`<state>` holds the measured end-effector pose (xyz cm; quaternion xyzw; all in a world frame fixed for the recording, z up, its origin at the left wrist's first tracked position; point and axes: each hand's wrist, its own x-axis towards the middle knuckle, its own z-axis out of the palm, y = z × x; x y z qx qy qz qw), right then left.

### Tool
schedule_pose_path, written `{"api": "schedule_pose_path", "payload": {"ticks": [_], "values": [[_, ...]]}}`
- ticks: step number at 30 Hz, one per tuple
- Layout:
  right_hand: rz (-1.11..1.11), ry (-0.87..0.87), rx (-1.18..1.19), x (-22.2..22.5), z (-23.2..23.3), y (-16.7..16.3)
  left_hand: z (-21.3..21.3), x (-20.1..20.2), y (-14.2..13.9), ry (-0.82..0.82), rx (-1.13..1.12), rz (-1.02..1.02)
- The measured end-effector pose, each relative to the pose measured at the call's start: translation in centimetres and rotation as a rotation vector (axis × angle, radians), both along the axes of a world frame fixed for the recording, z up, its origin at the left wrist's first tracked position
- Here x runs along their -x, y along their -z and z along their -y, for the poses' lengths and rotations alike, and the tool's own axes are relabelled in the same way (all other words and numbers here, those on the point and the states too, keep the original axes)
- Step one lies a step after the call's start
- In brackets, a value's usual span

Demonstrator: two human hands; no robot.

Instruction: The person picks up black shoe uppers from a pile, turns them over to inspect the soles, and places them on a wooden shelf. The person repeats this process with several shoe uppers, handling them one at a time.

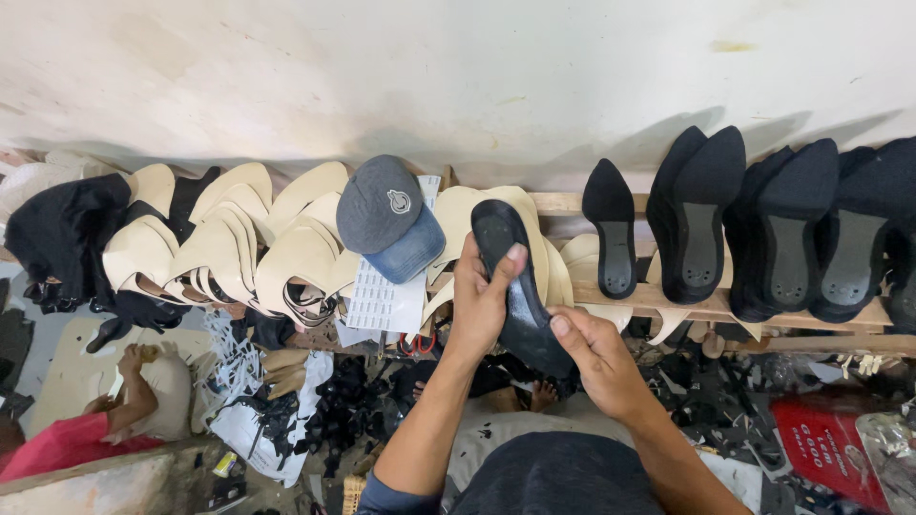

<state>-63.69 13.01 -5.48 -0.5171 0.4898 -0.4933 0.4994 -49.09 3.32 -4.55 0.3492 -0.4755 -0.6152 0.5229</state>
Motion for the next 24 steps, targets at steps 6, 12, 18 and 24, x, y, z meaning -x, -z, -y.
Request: {"api": "schedule_pose_path", "payload": {"ticks": [6, 12, 18, 24], "values": [[-0.048, 0.196, -0.059, 0.0, 0.0, 2.0, -0.4, -0.6, -1.0, 0.205, -0.112, -0.140], [0.403, 0.298, 0.006, 0.6, 1.0, 1.7, -3.4, 0.7, -0.8, 0.314, -0.324, -0.230], [0.428, 0.264, -0.027, 0.1, 1.2, 1.6, -3.7, 0.9, 1.6, 0.161, -0.027, 0.070], [0.415, 0.274, -0.011, 1.0, 1.2, 2.8, -2.6, 0.4, -0.1, 0.366, -0.221, -0.252]]}}
